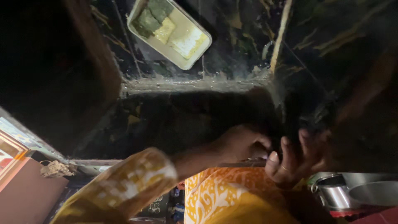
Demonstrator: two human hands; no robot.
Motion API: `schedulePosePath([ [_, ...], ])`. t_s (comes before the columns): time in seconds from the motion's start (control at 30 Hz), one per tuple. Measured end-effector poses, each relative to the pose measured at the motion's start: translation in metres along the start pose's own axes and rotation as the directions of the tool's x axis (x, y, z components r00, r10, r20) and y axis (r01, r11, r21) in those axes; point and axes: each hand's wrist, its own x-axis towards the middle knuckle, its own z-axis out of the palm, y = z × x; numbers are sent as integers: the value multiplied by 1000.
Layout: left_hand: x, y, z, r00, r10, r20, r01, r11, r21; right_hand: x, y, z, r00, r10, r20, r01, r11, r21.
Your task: The person scrubs the interior of a dark marble sink with a small scrubber, repeatedly dipping it into a plastic container of cleaning paste. After scrubbing various sections, the person turns on the faucet and rinses their hands and the sink surface.
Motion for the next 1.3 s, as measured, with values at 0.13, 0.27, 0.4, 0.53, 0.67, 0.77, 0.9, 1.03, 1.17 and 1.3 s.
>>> schedulePosePath([
  [0.13, 6, -29, -12, 992, 17, -125, 4, 986, 164, 1, 3, -8, 997, -30, 71, 34, 997, -67],
  [0.27, 60, -87, -38, 939, -102, -327, 252, 853, 457, 2, -4, -6, 999, 17, 45, -16, 999, -34],
  [0.4, 52, -58, -31, 967, -103, -235, 171, 941, 292, 1, -3, -9, 997, 21, 73, -16, 997, -71],
  [0.53, -22, 23, -18, 1000, 6, -11, -5, 996, 92, 2, -2, -14, 992, 12, 125, -2, 997, -83],
  [0.67, -34, 23, -19, 997, -80, -6, 80, 997, 10, 1, -3, -14, 996, 21, 88, -16, 998, -57],
  [0.77, 4, -38, -26, 979, -198, -53, 199, 980, 9, -2, -2, -9, 997, 26, 71, -22, 998, -57],
  [0.9, 62, -117, -60, 972, -68, -223, 155, 905, 397, -7, -1, -4, 998, 54, 28, -52, 996, -73],
  [1.03, 54, -86, -62, 939, -313, -141, 343, 850, 400, -6, 2, -1, 1000, 10, 22, -8, 996, -86],
  [1.17, -35, 0, -38, 998, 15, 67, -18, 999, 48, -2, 0, -7, 998, 16, 56, -12, 998, -64],
  [1.3, -48, 3, -24, 995, -70, 76, 68, 997, 22, 5, -3, -12, 995, 51, 89, -45, 997, -66],
])
